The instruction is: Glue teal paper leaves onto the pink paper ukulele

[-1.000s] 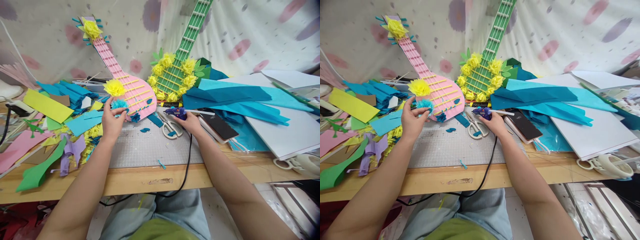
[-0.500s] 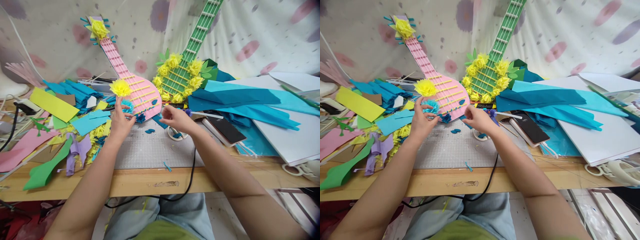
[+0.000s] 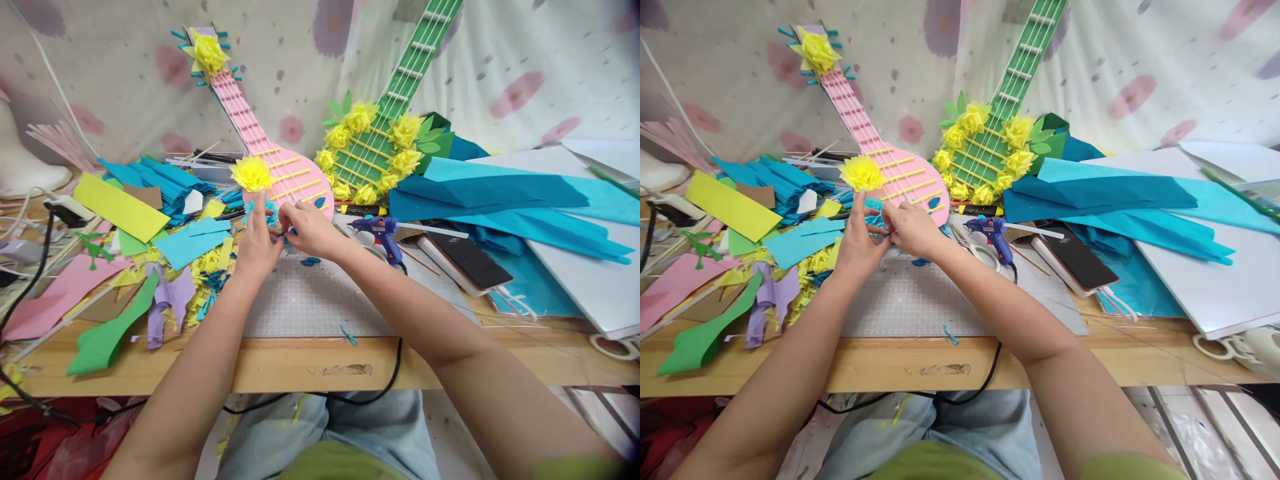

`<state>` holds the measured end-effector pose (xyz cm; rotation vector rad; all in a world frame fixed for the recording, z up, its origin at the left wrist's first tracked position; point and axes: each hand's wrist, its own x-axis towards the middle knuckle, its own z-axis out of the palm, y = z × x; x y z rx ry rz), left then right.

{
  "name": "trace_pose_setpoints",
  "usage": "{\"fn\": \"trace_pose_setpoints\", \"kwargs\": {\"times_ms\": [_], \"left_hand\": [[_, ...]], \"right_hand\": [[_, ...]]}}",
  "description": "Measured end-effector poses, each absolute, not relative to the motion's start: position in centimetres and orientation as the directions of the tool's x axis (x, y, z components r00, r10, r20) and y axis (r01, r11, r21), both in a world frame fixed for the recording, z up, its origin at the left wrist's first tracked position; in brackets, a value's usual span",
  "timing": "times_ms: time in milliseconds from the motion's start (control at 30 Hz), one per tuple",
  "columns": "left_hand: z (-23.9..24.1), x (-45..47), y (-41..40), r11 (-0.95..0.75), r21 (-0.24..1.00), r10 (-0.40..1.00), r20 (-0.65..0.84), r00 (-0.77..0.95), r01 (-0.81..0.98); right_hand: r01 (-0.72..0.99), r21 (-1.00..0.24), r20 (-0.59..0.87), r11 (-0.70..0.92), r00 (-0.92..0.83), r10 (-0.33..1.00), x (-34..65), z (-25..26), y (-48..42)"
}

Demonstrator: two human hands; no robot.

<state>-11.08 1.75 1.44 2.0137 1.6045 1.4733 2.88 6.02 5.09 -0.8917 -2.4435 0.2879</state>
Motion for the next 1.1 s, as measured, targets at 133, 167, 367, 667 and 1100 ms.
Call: {"fn": "trace_pose_setpoints", "kwargs": {"times_ms": [133,167,367,667,1100], "left_hand": [[1.4,-10.6,1.7,-0.349,0.753,0.826,0.528,-0.196,0.558],[1.3,-10.5,1.8,-0.33,0.796,0.834,0.498,-0.238,0.508],[0.5,-9.6,2.5,-0.299,0.935,0.881,0.347,-0.322,0.189],[1.3,-9.4,1.4,-0.332,0.794,0.813,0.515,-0.273,0.509],[0.7,-9.2,1.2,-0.349,0.565,0.8,0.596,-0.077,0.748]], "right_hand": [[0.366,-0.704,0.4,0.609,-0.504,0.765,3.1,4.5,6.4],[0.287,-0.801,0.365,0.525,-0.46,0.809,3.2,4.3,6.5],[-0.05,-0.986,0.167,0.16,-0.36,0.918,3.7,3.3,7.1],[0.199,-0.91,0.214,0.364,-0.525,0.824,4.8,4.7,6.9],[0.582,-0.541,0.408,0.607,-0.45,0.795,5.3,6.9,7.9]]}}
